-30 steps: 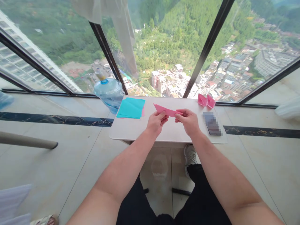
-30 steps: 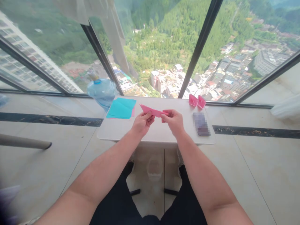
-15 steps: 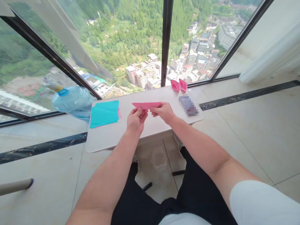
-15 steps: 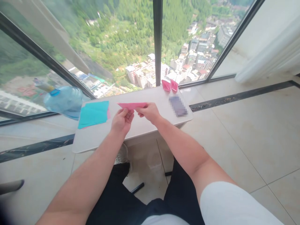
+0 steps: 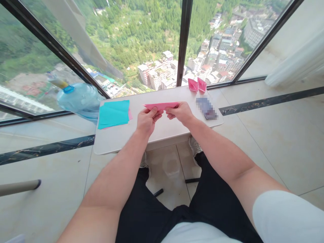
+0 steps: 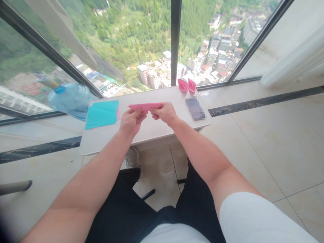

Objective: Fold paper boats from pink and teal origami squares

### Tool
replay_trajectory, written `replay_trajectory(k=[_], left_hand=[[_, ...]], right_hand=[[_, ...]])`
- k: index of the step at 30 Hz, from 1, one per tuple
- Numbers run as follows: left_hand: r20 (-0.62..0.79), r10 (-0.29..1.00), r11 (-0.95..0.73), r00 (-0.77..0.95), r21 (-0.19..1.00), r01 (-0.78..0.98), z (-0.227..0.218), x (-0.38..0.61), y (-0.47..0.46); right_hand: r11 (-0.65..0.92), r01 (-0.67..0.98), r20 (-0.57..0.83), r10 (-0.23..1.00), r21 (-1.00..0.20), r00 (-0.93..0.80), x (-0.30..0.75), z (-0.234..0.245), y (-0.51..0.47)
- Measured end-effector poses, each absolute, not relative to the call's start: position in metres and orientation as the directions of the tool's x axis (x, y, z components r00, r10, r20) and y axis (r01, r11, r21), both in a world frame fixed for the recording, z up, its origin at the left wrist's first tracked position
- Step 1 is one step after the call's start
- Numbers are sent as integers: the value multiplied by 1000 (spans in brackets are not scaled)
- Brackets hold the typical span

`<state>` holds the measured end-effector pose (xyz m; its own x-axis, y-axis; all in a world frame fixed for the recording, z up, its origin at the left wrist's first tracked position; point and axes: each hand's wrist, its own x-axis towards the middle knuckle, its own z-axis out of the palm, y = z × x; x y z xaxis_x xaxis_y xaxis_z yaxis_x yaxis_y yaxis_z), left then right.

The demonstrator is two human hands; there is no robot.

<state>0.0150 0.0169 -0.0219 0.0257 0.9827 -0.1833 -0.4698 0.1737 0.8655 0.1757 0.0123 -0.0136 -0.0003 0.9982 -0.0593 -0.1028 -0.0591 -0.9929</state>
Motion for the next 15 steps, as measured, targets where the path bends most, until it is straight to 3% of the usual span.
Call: replay_trajectory(k=[8,15], left_hand=[[-235,972,192,-20,838,-510,-24,7,19],[-165,985,112,-49,832,-544,-21,6,18]], right_hand=[[-28,-83,-29,999,-996,20,176,-12,9],[-25,-64,-26,999,-998,20,175,-10,8]])
